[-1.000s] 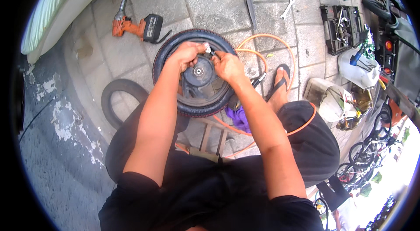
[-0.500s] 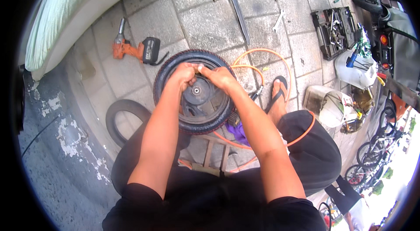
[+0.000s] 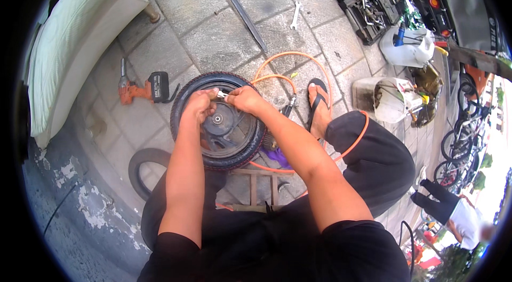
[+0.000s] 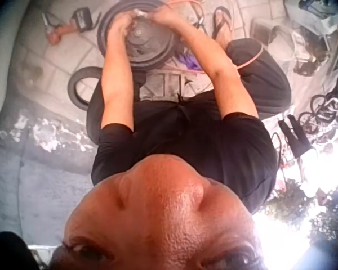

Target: The person removes a tire from a wheel rim using tire levers, then inflates the tire with an air hose and checks the pressure with a gauge. The person also sprays a liquid onto the tire and wipes it with a cloth.

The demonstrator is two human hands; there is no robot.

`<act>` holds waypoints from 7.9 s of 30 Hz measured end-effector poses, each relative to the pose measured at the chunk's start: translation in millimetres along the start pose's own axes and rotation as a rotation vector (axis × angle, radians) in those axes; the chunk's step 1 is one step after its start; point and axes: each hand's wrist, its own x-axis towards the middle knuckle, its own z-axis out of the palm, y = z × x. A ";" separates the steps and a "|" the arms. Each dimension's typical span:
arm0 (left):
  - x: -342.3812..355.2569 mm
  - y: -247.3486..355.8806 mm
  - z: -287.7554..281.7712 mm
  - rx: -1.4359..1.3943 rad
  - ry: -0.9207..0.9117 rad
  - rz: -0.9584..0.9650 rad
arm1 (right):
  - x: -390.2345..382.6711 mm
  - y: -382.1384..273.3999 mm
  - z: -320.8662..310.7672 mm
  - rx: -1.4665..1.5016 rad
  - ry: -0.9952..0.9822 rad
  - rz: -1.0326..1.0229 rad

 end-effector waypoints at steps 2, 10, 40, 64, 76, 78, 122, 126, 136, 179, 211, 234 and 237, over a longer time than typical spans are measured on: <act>-5.5 3.2 2.4 -0.005 0.019 -0.007 | -23.2 6.1 -11.6 -0.422 0.185 -0.249; -12.2 -52.3 -2.3 -0.167 0.382 0.453 | -151.9 153.5 -49.8 -0.399 0.442 0.063; -192.2 -65.6 5.7 0.217 0.779 0.212 | -217.3 122.4 -126.7 -1.373 -0.281 -0.586; -335.6 -154.0 108.3 0.426 0.692 0.685 | -420.5 118.0 -112.3 -0.756 0.119 -0.444; -383.5 -126.2 141.5 0.312 0.675 0.518 | -392.3 117.9 -95.1 -0.736 0.169 -0.340; -383.5 -123.1 142.3 0.329 0.681 0.483 | -391.3 119.5 -94.2 -0.748 0.186 -0.360; -332.3 -132.8 105.0 0.401 0.899 0.503 | -341.3 155.9 -83.2 -1.215 0.039 -0.366; -328.5 -126.3 105.2 0.441 0.914 0.513 | -303.4 173.4 -64.9 -1.417 0.042 -0.256; -300.8 -135.4 87.0 0.491 0.928 0.574 | -164.0 89.4 -46.7 -0.321 0.003 -0.102; -298.6 -147.8 65.2 0.552 0.911 0.651 | -143.7 42.7 -38.3 0.300 -0.052 0.022; -158.5 166.6 197.8 1.536 -0.043 0.808 | -279.3 53.6 -25.2 -0.444 -0.640 -0.102; 141.8 206.2 203.7 1.401 0.120 1.010 | 18.0 237.3 -463.9 -0.273 0.976 0.168; 108.4 187.7 179.7 1.316 0.041 1.168 | 37.3 233.0 -453.1 -0.312 1.057 0.186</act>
